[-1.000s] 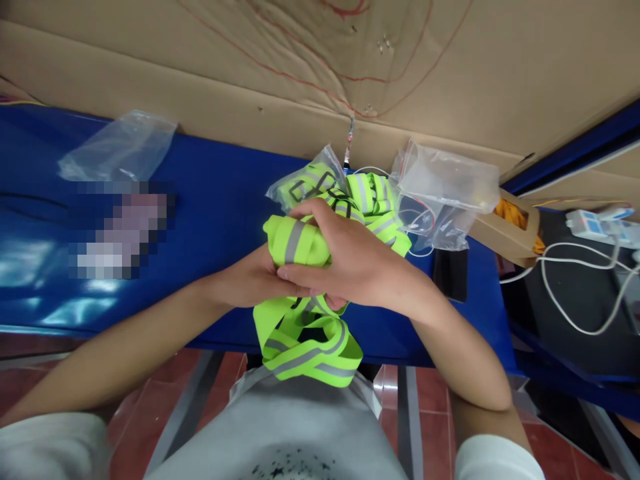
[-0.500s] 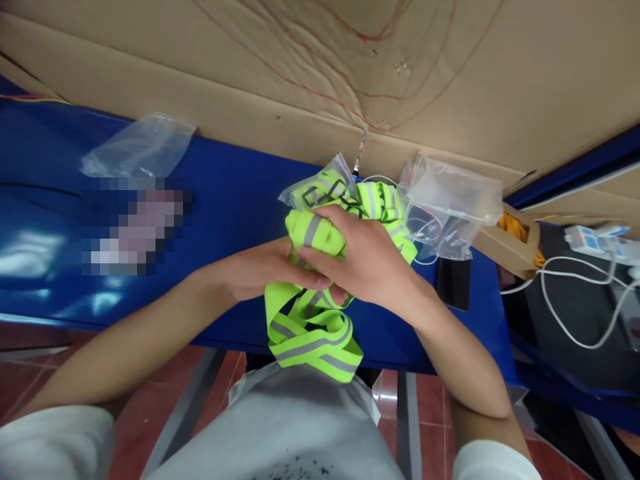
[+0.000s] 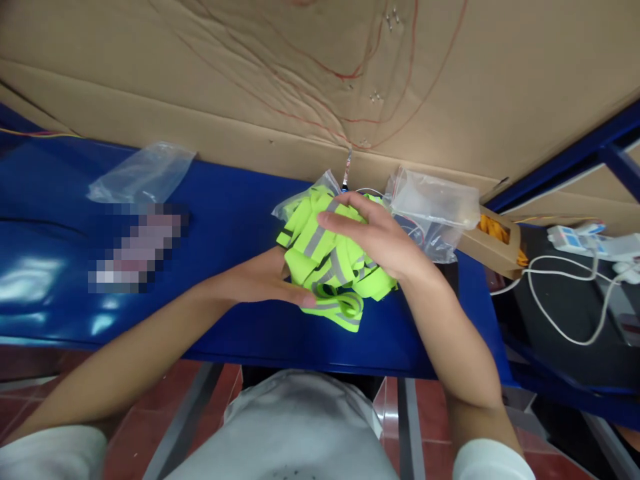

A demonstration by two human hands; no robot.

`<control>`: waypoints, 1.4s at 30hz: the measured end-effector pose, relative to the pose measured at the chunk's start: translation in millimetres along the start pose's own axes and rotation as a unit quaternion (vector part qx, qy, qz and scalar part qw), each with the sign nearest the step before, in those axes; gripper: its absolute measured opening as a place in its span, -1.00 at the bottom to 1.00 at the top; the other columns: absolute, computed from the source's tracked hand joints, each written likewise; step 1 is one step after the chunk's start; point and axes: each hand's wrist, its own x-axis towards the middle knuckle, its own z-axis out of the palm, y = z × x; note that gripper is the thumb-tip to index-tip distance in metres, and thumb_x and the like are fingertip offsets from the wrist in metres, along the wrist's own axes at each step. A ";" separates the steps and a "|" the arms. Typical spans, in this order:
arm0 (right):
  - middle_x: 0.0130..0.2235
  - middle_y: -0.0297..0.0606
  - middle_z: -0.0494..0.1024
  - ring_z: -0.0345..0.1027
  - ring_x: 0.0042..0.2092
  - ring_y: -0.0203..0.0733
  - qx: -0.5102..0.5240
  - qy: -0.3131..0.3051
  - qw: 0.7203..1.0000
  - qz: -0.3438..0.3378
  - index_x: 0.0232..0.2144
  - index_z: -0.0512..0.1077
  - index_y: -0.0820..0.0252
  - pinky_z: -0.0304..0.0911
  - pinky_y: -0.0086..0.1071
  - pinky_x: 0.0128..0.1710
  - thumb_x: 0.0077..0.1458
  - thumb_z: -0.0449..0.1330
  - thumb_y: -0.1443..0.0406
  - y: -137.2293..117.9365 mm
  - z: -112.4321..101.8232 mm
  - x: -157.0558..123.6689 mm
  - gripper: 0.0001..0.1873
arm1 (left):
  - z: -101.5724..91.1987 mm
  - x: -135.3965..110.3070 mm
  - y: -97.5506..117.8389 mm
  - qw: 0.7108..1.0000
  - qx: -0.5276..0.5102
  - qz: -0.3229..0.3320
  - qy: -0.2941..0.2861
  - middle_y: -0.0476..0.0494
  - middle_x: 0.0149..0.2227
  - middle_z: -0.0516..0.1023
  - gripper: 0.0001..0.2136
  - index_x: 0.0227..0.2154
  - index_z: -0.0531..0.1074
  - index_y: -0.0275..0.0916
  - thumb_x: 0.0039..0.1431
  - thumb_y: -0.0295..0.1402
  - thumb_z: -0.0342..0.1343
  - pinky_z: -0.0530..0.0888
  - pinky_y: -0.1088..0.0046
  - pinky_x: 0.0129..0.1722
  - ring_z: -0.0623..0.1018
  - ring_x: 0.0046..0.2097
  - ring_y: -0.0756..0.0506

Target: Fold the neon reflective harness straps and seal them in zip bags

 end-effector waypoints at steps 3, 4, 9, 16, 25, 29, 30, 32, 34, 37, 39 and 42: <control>-0.13 -0.33 0.65 0.54 -0.14 -0.11 -0.004 -0.016 0.999 -0.029 -0.12 0.55 0.04 0.44 -0.26 -0.12 0.16 0.37 -0.01 -2.3 -4.7 -2.0 -0.65 | -5.2 -1.6 4.0 0.993 -0.096 0.030 0.056 -0.22 0.20 0.57 -0.11 0.29 0.36 -0.02 -0.16 -0.21 0.58 0.61 0.28 0.05 0.60 0.18 -0.29; -0.11 -0.32 0.65 0.54 -0.10 -0.09 -0.024 -0.017 0.999 -0.042 -0.12 0.58 0.05 0.43 -0.23 -0.07 0.14 0.38 0.00 -2.8 -5.7 -2.8 -0.64 | -6.8 -2.2 5.8 0.990 -0.109 0.049 0.081 -0.22 0.24 0.53 -0.07 0.31 0.31 0.04 -0.17 -0.20 0.59 0.61 0.31 0.03 0.58 0.20 -0.30; 0.02 -0.24 0.66 0.53 0.05 0.00 -0.137 -0.009 0.986 -0.098 -0.05 0.63 0.08 0.36 -0.15 0.12 0.10 0.42 0.03 -2.3 -1.8 -5.4 -0.58 | -9.7 -1.4 13.5 0.988 -0.022 0.069 0.134 -0.17 0.27 0.48 -0.01 0.29 0.31 0.12 -0.27 -0.32 0.62 0.58 0.31 0.08 0.52 0.26 -0.32; 0.08 -0.20 0.62 0.53 0.08 0.02 -0.189 0.004 0.966 -0.178 0.23 0.40 0.02 0.41 -0.17 0.07 0.09 0.43 -0.02 -15.1 18.3 -21.1 -0.28 | -7.1 2.8 30.1 0.983 0.126 -0.007 0.132 -0.14 0.18 0.57 -0.16 0.16 0.48 -0.10 -0.30 -0.28 0.61 0.55 0.24 0.12 0.50 0.26 -0.36; 0.26 -0.08 0.42 0.39 0.25 -0.01 -0.020 0.081 0.987 -0.140 0.34 0.17 0.04 0.44 -0.19 0.13 0.34 0.12 -0.13 -2.6 18.9 -24.7 -0.31 | -16.4 -4.8 16.4 0.970 -0.053 0.070 0.227 -0.07 -0.28 0.73 -0.63 -0.21 0.68 -0.19 -0.13 -0.26 0.57 0.61 0.42 -0.28 0.66 -0.34 -0.10; 0.37 -0.02 0.28 0.19 0.41 0.08 -0.114 -0.013 0.984 -0.140 0.39 0.10 0.00 0.25 0.02 0.36 0.21 0.34 -0.02 27.1 17.8 -32.3 -0.15 | -33.5 -3.5 7.8 0.940 -0.076 0.134 0.306 -0.10 -0.24 0.74 -0.63 -0.23 0.67 -0.20 -0.16 -0.34 0.57 0.62 0.46 -0.26 0.68 -0.29 -0.10; 0.40 -0.02 0.23 0.11 0.44 0.10 -0.140 -0.010 0.979 -0.146 0.40 0.09 -0.03 0.20 0.07 0.39 0.20 0.36 0.00 34.1 20.5 -36.5 -0.13 | -36.3 -3.4 7.2 0.935 -0.073 0.139 0.318 -0.10 -0.23 0.74 -0.63 -0.23 0.67 -0.20 -0.18 -0.35 0.57 0.63 0.44 -0.23 0.69 -0.26 -0.11; 0.45 -0.02 0.07 -0.04 0.50 0.16 -0.180 0.045 0.970 -0.157 0.41 0.05 -0.08 0.13 0.14 0.42 0.16 0.39 0.02 45.6 28.7 -46.7 -0.08 | -39.1 -3.3 6.7 0.924 -0.070 0.153 0.343 -0.11 -0.18 0.74 -0.60 -0.20 0.66 -0.19 -0.18 -0.34 0.57 0.64 0.38 -0.14 0.70 -0.18 -0.16; 0.42 -0.01 0.05 -0.06 0.49 0.20 -0.192 0.129 0.959 -0.165 0.38 0.09 -0.10 0.17 0.18 0.38 0.14 0.41 0.05 53.4 38.1 -57.1 -0.11 | -39.0 -2.9 6.1 0.911 -0.066 0.172 0.370 -0.13 -0.12 0.73 -0.57 -0.16 0.66 -0.18 -0.16 -0.31 0.57 0.63 0.33 -0.06 0.70 -0.09 -0.21; 0.09 -0.09 0.39 0.36 0.16 0.09 -0.132 0.192 0.960 -0.154 0.09 0.32 -0.03 0.42 0.01 0.10 0.18 0.39 0.11 60.4 47.1 -66.8 -0.50 | -38.2 -1.3 5.4 0.898 -0.069 0.190 0.390 -0.13 -0.05 0.72 -0.57 -0.11 0.64 -0.16 -0.10 -0.30 0.55 0.63 0.30 0.02 0.68 0.02 -0.25; -0.16 -0.22 0.46 0.44 -0.13 -0.07 -0.061 0.166 0.977 -0.119 -0.11 0.37 0.01 0.44 -0.14 -0.11 0.27 0.32 0.13 63.6 48.1 -67.3 -0.75 | -40.0 0.0 5.7 0.893 -0.101 0.199 0.391 -0.12 -0.03 0.72 -0.61 -0.12 0.64 -0.15 -0.06 -0.28 0.53 0.64 0.29 0.02 0.66 0.07 -0.26; -0.22 -0.24 0.55 0.46 -0.19 -0.14 0.015 0.084 0.993 -0.081 -0.16 0.46 0.07 0.41 -0.23 -0.14 0.43 0.11 0.09 67.9 46.5 -62.0 -0.77 | -46.7 1.8 7.0 0.872 -0.185 0.202 0.405 -0.07 -0.04 0.72 -0.70 -0.17 0.64 -0.14 0.01 -0.28 0.49 0.67 0.35 -0.03 0.66 0.08 -0.22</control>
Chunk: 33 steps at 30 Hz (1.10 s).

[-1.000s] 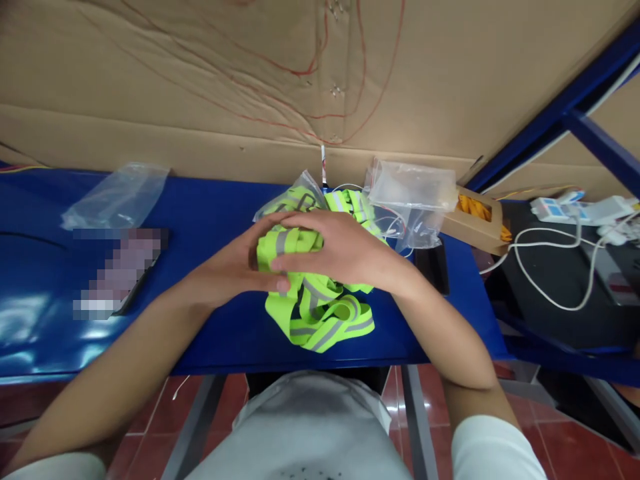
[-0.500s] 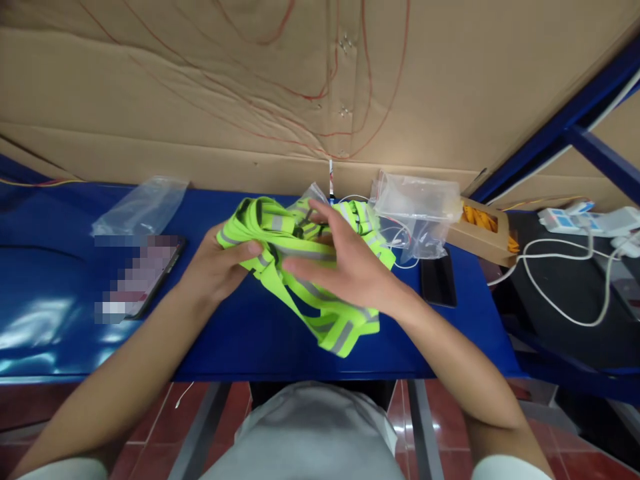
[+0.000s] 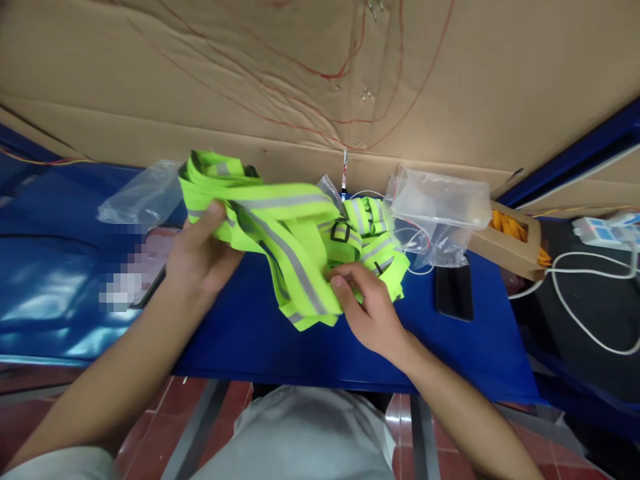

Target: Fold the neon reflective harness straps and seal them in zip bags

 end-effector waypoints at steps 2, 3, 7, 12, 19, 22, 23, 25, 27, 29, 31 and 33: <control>-0.09 -0.19 0.60 0.50 -0.05 -0.10 0.051 -0.068 0.996 0.006 -0.05 0.52 0.07 0.41 -0.21 -0.01 0.47 0.01 0.03 3.6 1.2 3.0 -0.63 | -2.3 4.7 0.5 0.998 -0.035 -0.030 0.034 -0.02 -0.05 0.73 -0.80 -0.20 0.64 -0.13 0.09 -0.32 0.43 0.67 0.46 -0.09 0.67 0.05 -0.14; 0.00 -0.18 0.60 0.50 0.02 -0.08 0.093 -0.098 0.991 0.006 0.04 0.51 0.05 0.41 -0.21 0.04 0.46 -0.01 -0.01 5.5 3.0 3.7 -0.58 | -3.4 6.5 0.4 0.997 -0.045 -0.045 0.045 0.00 -0.06 0.73 -0.84 -0.21 0.64 -0.13 0.14 -0.33 0.40 0.67 0.50 -0.12 0.68 0.02 -0.11; 0.28 -0.17 0.45 0.39 0.27 0.00 0.259 -0.162 0.952 0.027 0.30 0.35 -0.10 0.40 -0.19 0.18 0.22 0.24 -0.19 14.3 17.1 0.3 -0.29 | -5.4 7.9 -2.2 0.994 -0.067 -0.078 0.046 0.00 -0.10 0.75 -0.87 -0.21 0.62 -0.16 0.19 -0.33 0.36 0.67 0.53 -0.20 0.71 -0.07 -0.09; 0.14 -0.23 0.58 0.44 0.22 -0.03 0.238 -0.101 0.964 0.057 0.04 0.53 -0.03 0.32 -0.11 0.28 0.00 0.53 0.06 22.9 31.5 -4.2 -0.43 | -7.2 6.1 -2.2 0.996 -0.059 -0.057 0.024 -0.03 -0.05 0.72 -0.75 -0.19 0.61 -0.17 0.09 -0.25 0.45 0.65 0.41 -0.06 0.66 0.08 -0.17; -0.23 -0.31 0.61 0.46 -0.37 -0.26 0.309 -0.131 0.938 0.083 0.06 0.46 0.01 0.43 -0.38 -0.40 -0.16 0.54 -0.12 13.1 12.8 1.6 -0.21 | -12.3 11.0 5.0 0.997 -0.047 -0.061 -0.005 0.12 -0.05 0.71 -0.61 -0.16 0.62 -0.10 -0.06 -0.17 0.53 0.57 0.26 0.14 0.51 0.26 -0.24; -0.47 -0.42 0.47 0.26 -0.56 -0.35 0.247 -0.106 0.955 0.126 -0.11 0.48 0.11 0.27 -0.45 -0.59 0.07 0.40 -0.15 5.8 10.1 2.1 -0.44 | -8.8 6.7 10.2 0.998 -0.040 -0.032 -0.025 0.05 0.00 0.71 -0.65 -0.21 0.62 -0.14 -0.05 -0.17 0.52 0.57 0.23 0.14 0.51 0.28 -0.29; -0.56 -0.48 0.37 0.16 -0.61 -0.38 0.209 -0.087 0.965 0.135 -0.21 0.47 0.14 0.17 -0.47 -0.64 0.16 0.35 -0.12 3.8 10.5 1.8 -0.53 | -7.4 5.1 12.4 0.999 -0.043 -0.020 -0.021 0.02 0.01 0.70 -0.65 -0.21 0.62 -0.15 -0.05 -0.19 0.52 0.58 0.24 0.13 0.52 0.26 -0.28; -0.64 -0.55 0.18 -0.01 -0.65 -0.42 0.104 -0.023 0.988 0.108 -0.36 0.42 0.14 0.00 -0.49 -0.67 0.30 0.25 -0.03 0.2 11.1 0.7 -0.61 | -5.9 3.6 16.5 0.999 -0.050 0.002 0.003 -0.02 0.05 0.69 -0.65 -0.18 0.62 -0.18 -0.04 -0.24 0.52 0.60 0.27 0.07 0.57 0.21 -0.25; -0.64 -0.56 0.14 -0.01 -0.63 -0.42 -0.049 0.065 0.997 -0.003 -0.39 0.38 0.14 -0.02 -0.47 -0.61 0.35 0.23 0.12 -3.3 10.2 -1.1 -0.70 | -6.4 4.7 18.4 0.998 -0.045 0.013 0.040 -0.06 0.05 0.70 -0.65 -0.17 0.62 -0.21 -0.04 -0.31 0.51 0.61 0.33 -0.01 0.62 0.11 -0.20; -0.58 -0.49 0.32 0.20 -0.55 -0.37 -0.215 0.130 0.956 -0.153 -0.32 0.41 0.14 0.13 -0.43 -0.49 0.31 0.28 0.27 -7.0 7.6 -3.2 -0.85 | -8.4 7.8 17.3 0.997 -0.030 0.026 0.072 -0.09 0.02 0.71 -0.65 -0.16 0.63 -0.23 -0.04 -0.37 0.51 0.60 0.40 -0.10 0.65 0.01 -0.15; -0.46 -0.37 0.52 0.42 -0.39 -0.25 -0.340 0.153 0.888 -0.270 -0.21 0.44 0.15 0.28 -0.35 -0.30 0.25 0.33 0.38 -10.1 4.8 -4.9 -0.88 | -10.7 11.2 14.1 0.995 -0.018 0.034 0.088 -0.10 -0.01 0.71 -0.63 -0.14 0.64 -0.24 -0.06 -0.42 0.52 0.58 0.44 -0.17 0.66 -0.05 -0.12; -0.38 -0.28 0.60 0.49 -0.28 -0.16 -0.413 0.147 0.839 -0.323 -0.14 0.44 0.18 0.30 -0.28 -0.18 0.21 0.35 0.42 -12.0 3.5 -5.3 -0.79 | -12.3 13.4 10.9 0.995 -0.016 0.038 0.093 -0.09 -0.04 0.72 -0.62 -0.14 0.64 -0.23 -0.08 -0.44 0.52 0.57 0.46 -0.20 0.66 -0.09 -0.10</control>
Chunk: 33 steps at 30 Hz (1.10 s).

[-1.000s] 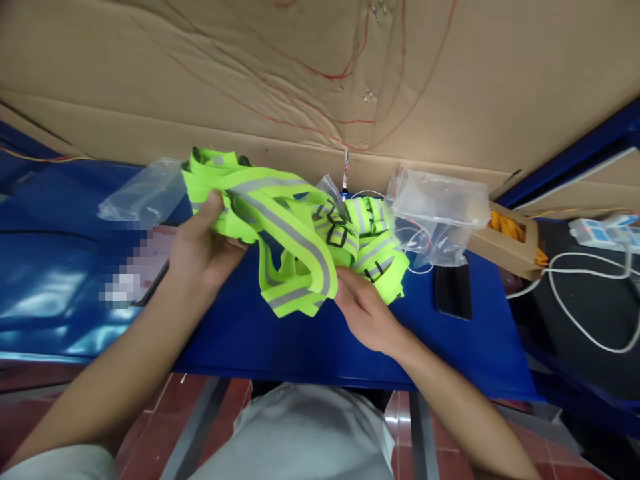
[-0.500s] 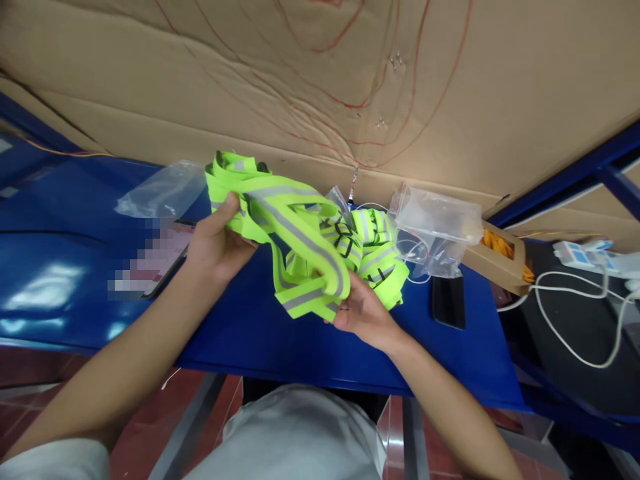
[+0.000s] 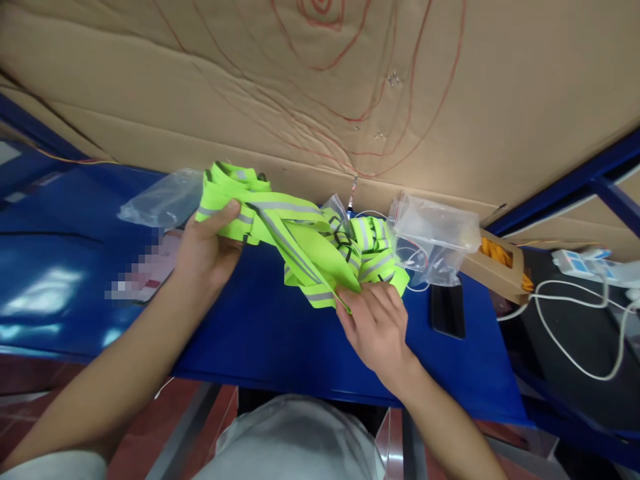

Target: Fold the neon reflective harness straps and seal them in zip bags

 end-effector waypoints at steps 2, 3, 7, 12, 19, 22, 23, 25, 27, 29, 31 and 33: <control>-0.39 -0.28 0.59 0.48 -0.31 -0.15 -0.033 -0.016 0.999 -0.010 -0.14 0.43 0.19 0.28 -0.25 -0.19 0.22 0.34 0.41 0.3 0.4 0.9 -0.80 | -0.5 0.8 -1.5 1.000 -0.008 0.004 -0.001 -0.06 -0.08 0.73 -0.66 -0.19 0.65 -0.22 -0.08 -0.44 0.53 0.57 0.45 -0.20 0.66 -0.10 -0.10; -0.40 -0.30 0.58 0.46 -0.35 -0.17 -0.027 -0.025 0.999 0.008 -0.16 0.43 0.18 0.27 -0.26 -0.21 0.23 0.32 0.39 0.9 1.1 1.3 -0.84 | -0.5 0.8 -1.4 1.000 -0.012 0.010 -0.007 -0.06 -0.09 0.73 -0.68 -0.22 0.65 -0.22 -0.08 -0.44 0.53 0.58 0.44 -0.18 0.66 -0.09 -0.10; -0.48 -0.44 0.42 0.34 -0.45 -0.28 0.092 -0.083 0.982 0.139 -0.19 0.46 0.12 0.25 -0.37 -0.33 0.26 0.28 0.24 7.7 1.7 2.5 -0.89 | 0.4 -1.0 1.7 0.998 -0.018 0.015 -0.053 -0.07 -0.07 0.73 -0.76 -0.26 0.64 -0.22 -0.02 -0.42 0.50 0.60 0.37 -0.09 0.67 -0.02 -0.16; -0.58 -0.57 0.17 0.11 -0.58 -0.36 0.138 -0.104 0.933 0.316 -0.26 0.41 0.10 0.07 -0.46 -0.52 0.24 0.23 0.21 19.9 -0.8 3.7 -0.89 | 5.1 -16.1 3.3 0.995 -0.012 0.006 -0.095 -0.12 -0.07 0.72 -0.64 -0.16 0.62 -0.19 -0.05 -0.33 0.53 0.62 0.30 0.02 0.67 0.07 -0.24; -0.37 -0.37 0.53 0.43 -0.43 -0.25 0.182 -0.240 0.911 0.280 0.13 0.40 0.10 0.35 -0.38 -0.37 0.27 0.29 0.14 36.3 -27.5 6.4 -0.56 | 10.6 -37.3 8.4 0.989 0.007 -0.015 -0.148 -0.13 -0.10 0.73 -0.55 -0.09 0.59 -0.11 -0.07 -0.19 0.53 0.64 0.21 0.07 0.68 0.08 -0.29; 0.02 -0.18 0.60 0.51 -0.32 -0.26 0.306 -0.261 0.887 0.226 0.15 0.48 -0.03 0.46 -0.36 -0.28 0.25 0.35 0.17 42.0 -54.7 9.9 -0.57 | 9.7 -33.1 14.5 0.990 0.008 -0.008 -0.142 -0.14 -0.08 0.72 -0.55 -0.10 0.60 -0.12 -0.08 -0.19 0.53 0.65 0.19 0.06 0.68 0.06 -0.31; 0.04 -0.17 0.59 0.50 -0.31 -0.25 0.307 -0.194 0.899 0.244 0.16 0.49 -0.05 0.46 -0.35 -0.29 0.27 0.33 0.18 41.9 -60.6 13.2 -0.58 | 9.1 -32.0 15.8 0.989 0.011 -0.007 -0.146 -0.15 -0.07 0.72 -0.56 -0.10 0.60 -0.14 -0.07 -0.19 0.53 0.65 0.18 0.06 0.69 0.05 -0.31; 0.11 -0.13 0.56 0.52 -0.15 -0.14 0.297 -0.040 0.918 0.260 0.24 0.43 -0.07 0.49 -0.26 -0.16 0.29 0.31 0.11 36.6 -63.4 23.5 -0.50 | 7.5 -32.3 16.1 0.986 0.028 0.000 -0.161 -0.18 -0.08 0.72 -0.57 -0.11 0.61 -0.17 -0.06 -0.22 0.53 0.64 0.16 0.04 0.69 0.02 -0.31; 0.30 -0.08 0.42 0.43 0.18 0.05 0.310 0.006 0.924 0.225 0.36 0.30 -0.07 0.40 -0.06 0.17 0.27 0.29 -0.01 24.5 -53.6 37.6 -0.31 | 5.7 -36.0 13.3 0.982 0.053 0.013 -0.179 -0.18 -0.12 0.72 -0.58 -0.11 0.61 -0.18 -0.05 -0.25 0.53 0.65 0.19 -0.02 0.70 -0.05 -0.28; 0.43 -0.10 0.26 0.23 0.39 0.14 0.329 -0.059 0.924 0.188 0.43 0.18 -0.03 0.18 0.05 0.39 0.22 0.31 -0.08 8.3 -34.5 51.7 -0.15 | 4.2 -41.8 8.6 0.979 0.083 0.038 -0.185 -0.13 -0.15 0.72 -0.58 -0.11 0.62 -0.18 -0.06 -0.30 0.54 0.64 0.27 -0.08 0.70 -0.12 -0.22; 0.36 -0.07 0.40 0.33 0.34 0.14 0.348 -0.129 0.903 0.217 0.40 0.22 0.05 0.26 0.00 0.34 0.17 0.37 -0.07 -8.0 -12.0 61.7 -0.12 | 3.4 -47.7 3.5 0.975 0.114 0.065 -0.180 -0.09 -0.15 0.71 -0.57 -0.08 0.63 -0.16 -0.06 -0.34 0.54 0.62 0.32 -0.08 0.68 -0.13 -0.17; 0.12 -0.11 0.63 0.54 0.12 0.10 0.366 -0.170 0.869 0.286 0.22 0.44 0.13 0.44 -0.09 0.14 0.17 0.38 -0.03 -20.3 7.9 65.0 -0.33 | 4.0 -52.6 -0.6 0.972 0.136 0.081 -0.173 -0.08 -0.12 0.70 -0.57 -0.07 0.62 -0.15 -0.04 -0.35 0.53 0.61 0.32 -0.04 0.67 -0.10 -0.17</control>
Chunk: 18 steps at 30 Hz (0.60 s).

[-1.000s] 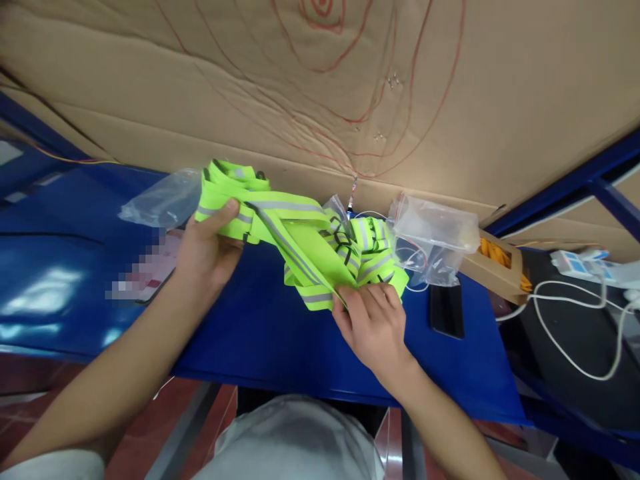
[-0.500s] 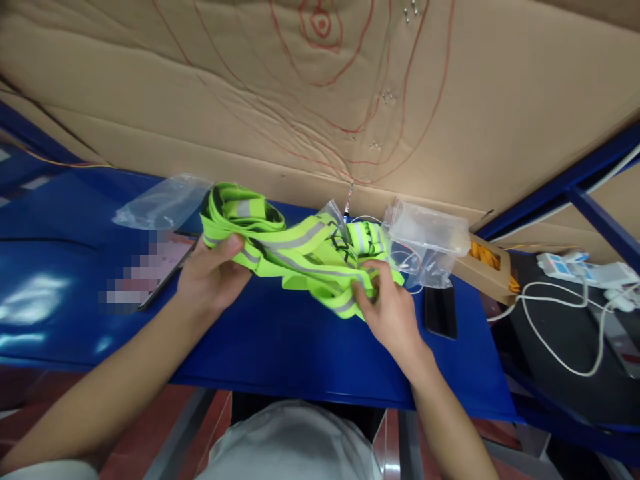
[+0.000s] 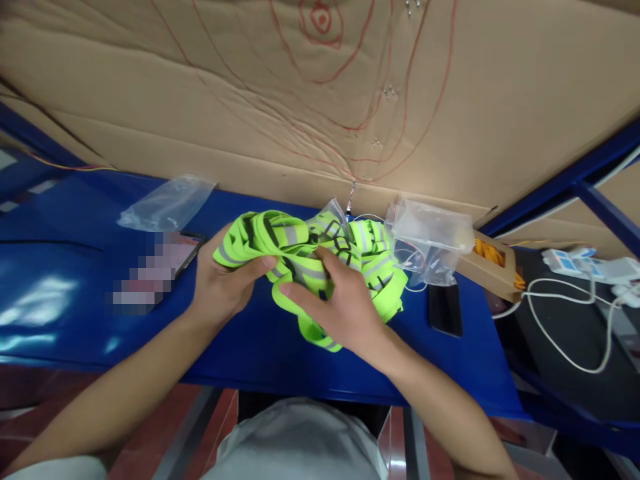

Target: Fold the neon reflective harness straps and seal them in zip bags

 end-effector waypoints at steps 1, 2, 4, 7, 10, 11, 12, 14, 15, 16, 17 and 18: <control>0.04 -0.16 0.67 0.59 0.04 0.06 0.012 -0.007 1.000 0.025 0.12 0.51 0.14 0.47 -0.13 0.07 0.19 0.36 0.00 2.3 7.7 1.7 -0.46 | 1.8 -1.7 -0.8 1.000 0.006 -0.002 0.004 -0.08 -0.12 0.69 -0.58 -0.06 0.62 -0.15 -0.03 -0.34 0.53 0.60 0.32 -0.02 0.66 -0.08 -0.17; -0.01 -0.19 0.69 0.60 0.00 0.04 0.017 -0.011 0.999 0.037 0.04 0.54 0.14 0.48 -0.16 0.04 0.22 0.34 0.05 5.2 12.6 2.0 -0.57 | 3.7 -3.0 -1.0 1.000 0.005 -0.009 0.008 -0.07 -0.12 0.69 -0.59 -0.07 0.62 -0.15 -0.02 -0.33 0.52 0.61 0.32 -0.02 0.66 -0.08 -0.17; -0.02 -0.22 0.69 0.59 0.01 -0.01 0.014 -0.028 0.999 0.019 -0.03 0.56 0.14 0.45 -0.20 0.05 0.29 0.27 0.14 11.1 13.3 -0.1 -0.71 | 7.4 -4.4 0.0 0.999 -0.014 -0.048 0.007 -0.07 -0.15 0.70 -0.64 -0.11 0.61 -0.16 0.00 -0.31 0.51 0.62 0.33 -0.08 0.67 -0.10 -0.17; -0.13 -0.24 0.71 0.61 -0.08 -0.11 0.035 -0.113 0.993 -0.017 -0.14 0.57 0.14 0.46 -0.26 -0.02 0.38 0.18 0.17 15.3 -2.6 -5.2 -0.78 | 11.8 -4.4 2.9 0.983 -0.083 -0.157 -0.045 -0.13 -0.15 0.71 -0.64 -0.11 0.59 -0.20 0.03 -0.25 0.48 0.62 0.34 -0.21 0.69 -0.16 -0.20; -0.21 -0.29 0.71 0.62 -0.18 -0.17 0.060 -0.211 0.976 0.000 -0.21 0.57 0.13 0.48 -0.32 -0.13 0.39 0.18 0.14 13.9 -21.5 -8.5 -0.76 | 12.9 -3.0 1.5 0.955 -0.151 -0.239 -0.092 -0.13 -0.11 0.71 -0.54 -0.02 0.54 -0.16 0.00 -0.28 0.49 0.63 0.35 -0.26 0.70 -0.15 -0.21; -0.20 -0.30 0.71 0.62 -0.18 -0.17 0.054 -0.219 0.974 0.009 -0.20 0.57 0.13 0.48 -0.32 -0.14 0.37 0.21 0.15 13.6 -25.5 -9.2 -0.78 | 12.6 -2.5 -0.6 0.947 -0.168 -0.254 -0.100 -0.12 -0.09 0.70 -0.51 0.01 0.52 -0.14 -0.01 -0.29 0.49 0.63 0.34 -0.25 0.71 -0.14 -0.22; -0.18 -0.29 0.71 0.62 -0.17 -0.17 0.045 -0.218 0.975 0.012 -0.20 0.57 0.13 0.47 -0.32 -0.14 0.36 0.22 0.17 14.0 -27.8 -10.0 -0.81 | 12.0 -1.9 -3.4 0.940 -0.181 -0.267 -0.109 -0.12 -0.07 0.70 -0.48 0.03 0.51 -0.12 -0.02 -0.29 0.49 0.64 0.33 -0.24 0.71 -0.13 -0.23; -0.19 -0.28 0.71 0.61 -0.17 -0.17 0.019 -0.213 0.977 -0.004 -0.20 0.56 0.13 0.46 -0.32 -0.14 0.36 0.22 0.21 17.3 -28.4 -12.0 -0.85 | 10.3 -0.7 -9.8 0.924 -0.196 -0.297 -0.141 -0.16 -0.07 0.71 -0.48 0.03 0.51 -0.12 -0.02 -0.25 0.49 0.65 0.29 -0.26 0.72 -0.14 -0.26; -0.21 -0.27 0.70 0.60 -0.19 -0.17 0.001 -0.220 0.975 -0.023 -0.20 0.56 0.14 0.45 -0.32 -0.15 0.36 0.20 0.23 19.9 -27.2 -13.2 -0.85 | 9.5 0.1 -12.7 0.915 -0.195 -0.314 -0.162 -0.19 -0.07 0.70 -0.49 0.02 0.52 -0.14 -0.02 -0.22 0.49 0.64 0.29 -0.27 0.72 -0.15 -0.28; -0.23 -0.25 0.69 0.59 -0.20 -0.16 -0.023 -0.228 0.972 -0.044 -0.20 0.55 0.15 0.44 -0.31 -0.17 0.38 0.18 0.25 22.9 -25.6 -14.5 -0.84 | 8.7 1.1 -15.1 0.908 -0.189 -0.328 -0.179 -0.20 -0.08 0.70 -0.50 -0.01 0.53 -0.15 -0.01 -0.20 0.49 0.64 0.29 -0.28 0.72 -0.16 -0.28; -0.25 -0.24 0.67 0.58 -0.21 -0.15 -0.053 -0.233 0.969 -0.064 -0.21 0.54 0.17 0.42 -0.30 -0.18 0.39 0.15 0.27 25.9 -23.8 -15.7 -0.83 | 8.0 2.1 -17.0 0.907 -0.175 -0.334 -0.188 -0.20 -0.09 0.70 -0.52 -0.02 0.53 -0.15 0.00 -0.19 0.49 0.63 0.31 -0.28 0.71 -0.15 -0.27; -0.27 -0.22 0.66 0.56 -0.22 -0.13 -0.083 -0.232 0.966 -0.081 -0.22 0.53 0.18 0.41 -0.29 -0.19 0.39 0.13 0.29 28.6 -22.1 -16.8 -0.81 | 7.6 3.2 -18.2 0.913 -0.154 -0.328 -0.189 -0.18 -0.08 0.69 -0.53 -0.02 0.53 -0.13 0.01 -0.21 0.49 0.63 0.34 -0.25 0.70 -0.13 -0.25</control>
